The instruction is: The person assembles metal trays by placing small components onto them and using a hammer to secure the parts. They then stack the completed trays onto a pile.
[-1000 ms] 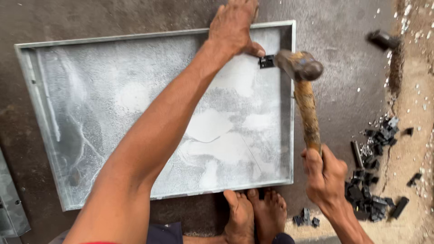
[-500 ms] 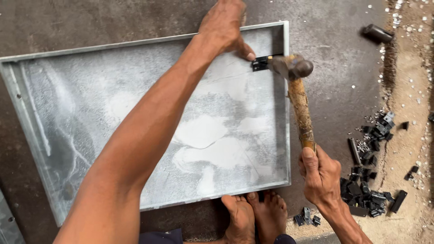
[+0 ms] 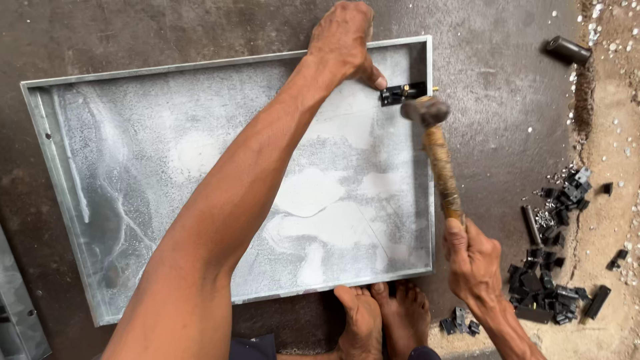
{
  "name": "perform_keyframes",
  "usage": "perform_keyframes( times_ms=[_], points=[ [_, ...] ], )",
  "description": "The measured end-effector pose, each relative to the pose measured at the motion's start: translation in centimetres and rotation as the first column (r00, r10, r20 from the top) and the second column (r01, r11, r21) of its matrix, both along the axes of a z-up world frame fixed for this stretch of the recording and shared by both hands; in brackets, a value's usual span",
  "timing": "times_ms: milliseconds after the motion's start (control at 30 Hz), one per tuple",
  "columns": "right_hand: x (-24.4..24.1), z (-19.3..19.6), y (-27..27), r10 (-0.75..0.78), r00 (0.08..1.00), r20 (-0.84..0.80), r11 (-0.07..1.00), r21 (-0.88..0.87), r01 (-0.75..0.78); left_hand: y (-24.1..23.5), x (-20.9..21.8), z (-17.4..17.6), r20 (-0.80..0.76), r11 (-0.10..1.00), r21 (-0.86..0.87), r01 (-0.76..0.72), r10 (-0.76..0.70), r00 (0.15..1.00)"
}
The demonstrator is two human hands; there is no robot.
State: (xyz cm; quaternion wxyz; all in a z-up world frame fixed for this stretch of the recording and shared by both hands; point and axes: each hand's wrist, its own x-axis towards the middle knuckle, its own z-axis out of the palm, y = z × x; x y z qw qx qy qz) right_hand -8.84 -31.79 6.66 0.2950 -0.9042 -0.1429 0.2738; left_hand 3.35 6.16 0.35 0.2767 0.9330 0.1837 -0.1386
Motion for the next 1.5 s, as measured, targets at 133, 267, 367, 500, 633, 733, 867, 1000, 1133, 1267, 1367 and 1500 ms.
perform_keyframes(
  times_ms=[133,267,367,500,633,733,867,1000,1133,1267,1367,1500],
  points=[
    [0.5,1.2,-0.4,-0.013,0.999,0.037,0.998,0.056,0.011,-0.4,0.0,-0.4,0.017,0.999,-0.035,0.005,-0.005,1.000],
    [0.7,2.9,1.0,-0.021,0.994,0.104,0.982,0.191,0.001,-0.5,-0.4,-0.5,0.104,0.996,-0.080,-0.045,0.053,0.993],
    [0.6,3.3,2.2,-0.025,0.993,0.113,0.946,0.324,-0.013,-0.4,-0.2,-0.2,0.082,0.995,-0.083,-0.055,0.062,0.995],
    [0.1,1.9,1.9,0.014,0.994,0.106,0.970,0.241,-0.039,-0.5,0.0,-1.0,0.090,0.998,-0.057,-0.038,0.043,0.995],
    [0.7,-0.4,1.3,-0.015,0.995,-0.098,0.984,-0.176,-0.003,-0.5,-0.6,-1.7,0.380,0.999,0.030,-0.042,0.028,0.924],
    [0.7,0.9,0.4,-0.026,1.000,0.014,0.999,-0.027,0.027,-1.0,-0.7,-1.8,0.179,0.999,0.021,-0.045,0.041,0.983],
    [0.9,1.3,0.2,0.011,0.985,0.173,0.978,0.203,-0.046,-1.1,0.4,-2.5,0.107,0.999,-0.029,-0.034,0.037,0.994],
    [1.1,0.4,2.0,-0.030,0.998,-0.050,0.997,0.067,0.034,-0.7,-0.7,-2.1,0.162,0.999,-0.024,-0.048,0.052,0.985],
    [3.0,3.3,1.1,0.054,0.971,0.233,0.960,0.254,-0.114,-0.9,0.0,-1.6,0.091,0.999,-0.013,-0.050,0.051,0.995],
    [5.1,3.1,0.1,0.051,0.933,0.357,0.940,0.298,-0.165,-0.8,0.1,-2.5,0.080,0.998,-0.046,-0.046,0.050,0.996],
    [2.7,0.4,2.0,0.053,0.997,0.062,0.997,0.050,-0.057,-0.6,-0.2,-2.5,0.139,0.998,-0.034,-0.060,0.064,0.988],
    [2.5,3.5,0.9,0.033,0.992,0.119,0.985,0.164,-0.052,-0.9,-0.3,-1.3,0.170,0.996,-0.046,-0.074,0.081,0.982]
  ],
)
